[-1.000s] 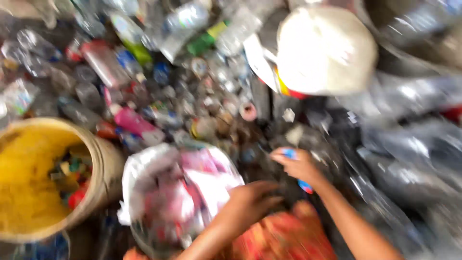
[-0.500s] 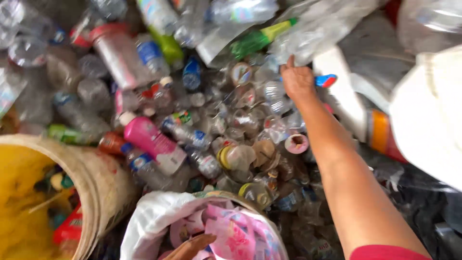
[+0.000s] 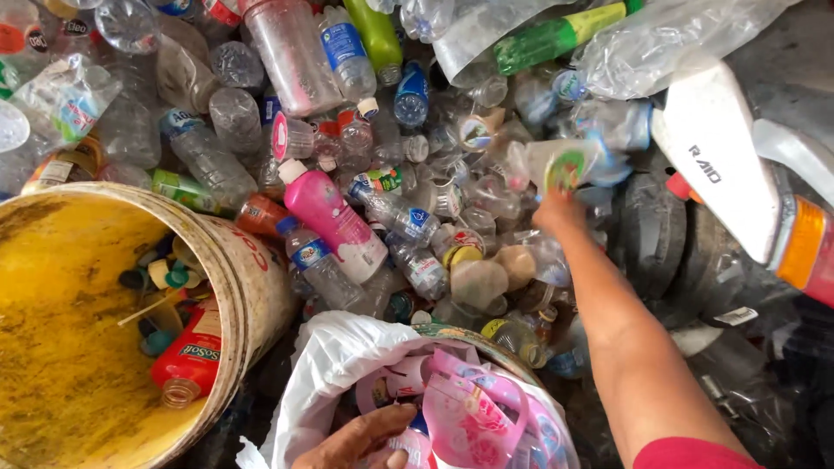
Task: Sorting plastic bottles by removing caps and labels before placing them in bins
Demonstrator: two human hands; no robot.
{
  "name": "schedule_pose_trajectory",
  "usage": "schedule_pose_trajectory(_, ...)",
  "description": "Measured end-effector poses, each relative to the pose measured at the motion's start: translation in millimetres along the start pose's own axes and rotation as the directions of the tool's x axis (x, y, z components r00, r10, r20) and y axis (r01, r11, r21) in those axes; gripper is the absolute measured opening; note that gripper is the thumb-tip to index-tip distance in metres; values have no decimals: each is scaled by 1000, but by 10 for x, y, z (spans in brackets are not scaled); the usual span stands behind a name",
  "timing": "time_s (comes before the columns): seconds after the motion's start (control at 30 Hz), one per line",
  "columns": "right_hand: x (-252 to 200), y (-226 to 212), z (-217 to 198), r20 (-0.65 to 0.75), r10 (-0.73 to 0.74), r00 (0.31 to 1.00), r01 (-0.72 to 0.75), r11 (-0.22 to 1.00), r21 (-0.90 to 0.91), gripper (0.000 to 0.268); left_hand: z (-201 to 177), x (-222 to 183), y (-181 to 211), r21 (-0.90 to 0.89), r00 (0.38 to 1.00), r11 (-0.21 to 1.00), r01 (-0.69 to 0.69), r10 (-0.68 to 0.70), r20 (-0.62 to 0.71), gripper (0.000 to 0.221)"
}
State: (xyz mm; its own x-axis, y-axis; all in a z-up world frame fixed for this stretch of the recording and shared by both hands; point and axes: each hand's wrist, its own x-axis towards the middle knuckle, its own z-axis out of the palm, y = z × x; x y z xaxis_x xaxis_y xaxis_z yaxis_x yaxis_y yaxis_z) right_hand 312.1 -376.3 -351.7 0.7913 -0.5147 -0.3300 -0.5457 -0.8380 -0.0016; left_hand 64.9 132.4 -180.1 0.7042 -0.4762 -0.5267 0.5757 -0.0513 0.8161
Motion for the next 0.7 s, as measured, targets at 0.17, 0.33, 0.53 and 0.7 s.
schedule_pose_trajectory(0.17,-331,-191,240,102,-138,985,128,986,102,46,319,-214,585,36,992,992,-121,119,49,43)
schedule_pose_trajectory(0.33,-700,-374,-243,-100,-378,920,390,862,324,55,403,-315,740,91,975,971,-221,217,51,40)
schedule_pose_trajectory(0.53,-1083,-692,-1086,-153,-388,909,414,881,230,92,508,-350,893,-11,969,969,-246,246,2,36)
schedule_pose_trajectory(0.7,-1481,-1797,-969,-426,-695,579,812,446,376,28,507,-466,1046,-94,981,977,-194,190,-48,37)
